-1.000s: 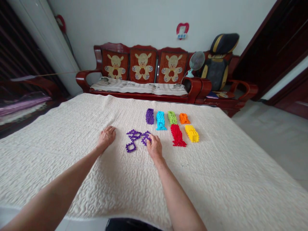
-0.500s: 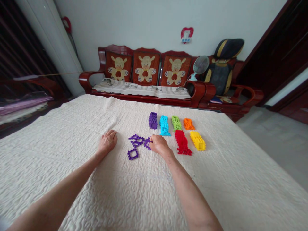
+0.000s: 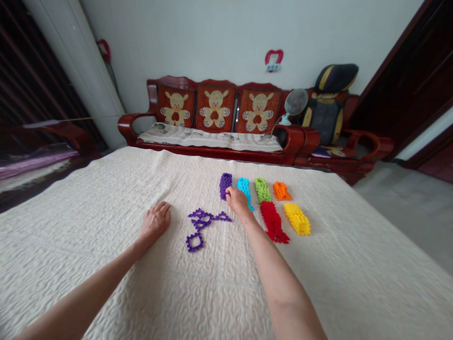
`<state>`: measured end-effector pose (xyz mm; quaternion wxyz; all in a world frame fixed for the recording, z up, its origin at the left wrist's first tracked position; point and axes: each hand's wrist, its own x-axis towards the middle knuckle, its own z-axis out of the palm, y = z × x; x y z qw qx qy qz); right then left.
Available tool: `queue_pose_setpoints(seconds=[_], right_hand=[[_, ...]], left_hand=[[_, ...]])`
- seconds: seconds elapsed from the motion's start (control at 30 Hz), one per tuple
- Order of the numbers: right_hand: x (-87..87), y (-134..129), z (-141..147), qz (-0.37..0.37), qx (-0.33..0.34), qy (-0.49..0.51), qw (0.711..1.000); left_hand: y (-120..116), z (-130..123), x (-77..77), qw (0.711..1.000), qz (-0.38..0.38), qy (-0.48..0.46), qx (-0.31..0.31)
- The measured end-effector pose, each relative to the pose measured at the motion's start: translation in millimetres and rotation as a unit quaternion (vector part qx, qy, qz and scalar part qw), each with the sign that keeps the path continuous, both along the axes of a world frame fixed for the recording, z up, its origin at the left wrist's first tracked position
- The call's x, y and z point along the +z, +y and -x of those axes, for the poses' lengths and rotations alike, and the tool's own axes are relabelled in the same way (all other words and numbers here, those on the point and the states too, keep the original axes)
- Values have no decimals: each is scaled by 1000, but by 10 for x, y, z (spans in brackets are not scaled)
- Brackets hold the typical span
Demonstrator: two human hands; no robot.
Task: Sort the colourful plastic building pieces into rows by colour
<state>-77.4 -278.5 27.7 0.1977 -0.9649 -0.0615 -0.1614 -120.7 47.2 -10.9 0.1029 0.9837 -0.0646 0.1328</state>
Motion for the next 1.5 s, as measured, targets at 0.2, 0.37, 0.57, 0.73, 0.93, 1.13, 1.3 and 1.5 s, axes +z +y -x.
queue_pose_setpoints(seconds=[0.2,0.37,0.57,0.73,0.93,1.13,1.3,1.5], right_hand=[[-33,25,-50,12,-22,-20,999],[-76,-21,-100,-32,-52,-79,995],[-158,9,0,-111,-26,-125,986],[-246,153,333,-147,69,-117,980],[-258,399,859,-157,220,-70,960],[-262,584,1273,-121,327,-35,937],[-311,644,1376,-61,333,-15,941],[-266,805,1363,15,274,-1,962]], left_hand=[[15,-24,-34,1000,-1,-8,-4],[15,-48,-67,1000,1,-9,0],[5,-13,-5,1000,-1,-4,-4],[-9,24,37,1000,4,-6,-1],[-3,34,4,1000,12,-8,5],[15,20,-30,1000,24,-18,2],[13,25,-25,999,28,-18,1],[5,35,1,1000,28,-7,8]])
